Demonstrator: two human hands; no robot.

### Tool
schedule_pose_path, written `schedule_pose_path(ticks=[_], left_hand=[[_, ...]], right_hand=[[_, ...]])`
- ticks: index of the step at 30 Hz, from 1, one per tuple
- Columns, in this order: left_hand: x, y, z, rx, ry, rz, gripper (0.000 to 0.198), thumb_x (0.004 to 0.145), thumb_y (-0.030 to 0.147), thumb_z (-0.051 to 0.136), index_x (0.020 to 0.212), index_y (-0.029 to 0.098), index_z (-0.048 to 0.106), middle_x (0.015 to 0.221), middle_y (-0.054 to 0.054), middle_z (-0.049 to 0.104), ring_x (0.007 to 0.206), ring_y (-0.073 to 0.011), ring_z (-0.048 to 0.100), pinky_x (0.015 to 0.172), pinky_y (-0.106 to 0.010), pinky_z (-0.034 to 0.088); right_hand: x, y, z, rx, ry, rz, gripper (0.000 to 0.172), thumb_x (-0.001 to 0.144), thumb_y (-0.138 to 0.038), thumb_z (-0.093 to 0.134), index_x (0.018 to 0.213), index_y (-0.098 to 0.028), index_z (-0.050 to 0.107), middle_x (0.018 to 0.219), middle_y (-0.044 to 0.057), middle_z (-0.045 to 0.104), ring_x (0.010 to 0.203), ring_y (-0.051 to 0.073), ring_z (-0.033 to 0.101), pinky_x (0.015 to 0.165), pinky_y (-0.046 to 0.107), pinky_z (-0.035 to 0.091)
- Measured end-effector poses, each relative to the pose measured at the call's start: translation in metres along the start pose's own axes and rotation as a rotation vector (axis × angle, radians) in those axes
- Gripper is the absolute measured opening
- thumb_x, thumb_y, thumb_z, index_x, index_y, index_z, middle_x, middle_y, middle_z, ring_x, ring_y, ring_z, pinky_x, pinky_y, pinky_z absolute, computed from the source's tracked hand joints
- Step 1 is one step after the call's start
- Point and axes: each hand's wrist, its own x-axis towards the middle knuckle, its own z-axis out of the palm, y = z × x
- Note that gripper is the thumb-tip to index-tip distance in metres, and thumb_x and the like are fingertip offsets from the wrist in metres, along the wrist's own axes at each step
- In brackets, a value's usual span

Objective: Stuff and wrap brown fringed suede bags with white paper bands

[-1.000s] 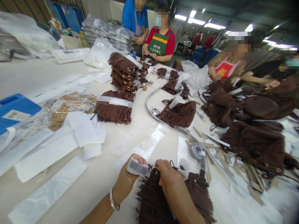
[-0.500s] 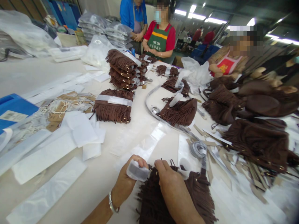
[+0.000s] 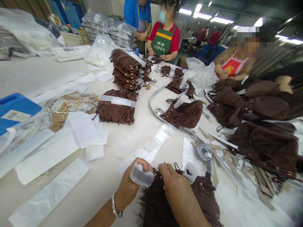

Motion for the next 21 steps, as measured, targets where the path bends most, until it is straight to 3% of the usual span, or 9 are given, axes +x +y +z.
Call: schedule_pose_path(ticks=[9,16,21], left_hand=[[-0.001,-0.001,0.0,0.022,-0.011,0.034,0.008,0.086,0.02,0.059,0.087,0.019,0.052,0.086,-0.004,0.06,0.079,-0.0157,0.054,0.075,-0.028,0.042],[0.0,0.002,0.0,0.016,-0.011,0.038,0.008,0.087,0.02,0.06,0.086,0.018,0.052,0.086,-0.004,0.06,0.079,-0.0157,0.055,0.073,-0.028,0.042],[-0.001,0.002,0.0,-0.01,-0.003,0.023,0.009,0.087,0.021,0.06,0.087,0.018,0.052,0.086,-0.005,0.06,0.078,-0.0158,0.055,0.071,-0.028,0.043]], right_hand=[[0.003,0.004,0.02,-0.081,0.132,-0.021,0.032,0.077,0.002,0.051,0.096,-0.024,0.053,0.084,-0.002,0.062,0.051,0.009,0.062,0.038,0.021,0.025],[0.002,0.007,0.02,-0.055,0.259,-0.058,0.024,0.08,-0.003,0.051,0.095,-0.021,0.055,0.088,0.0,0.065,0.045,0.007,0.057,0.038,0.02,0.028],[-0.004,0.008,0.013,0.057,0.244,-0.026,0.026,0.079,0.001,0.05,0.091,-0.022,0.054,0.082,-0.001,0.063,0.05,0.008,0.059,0.041,0.019,0.031]])
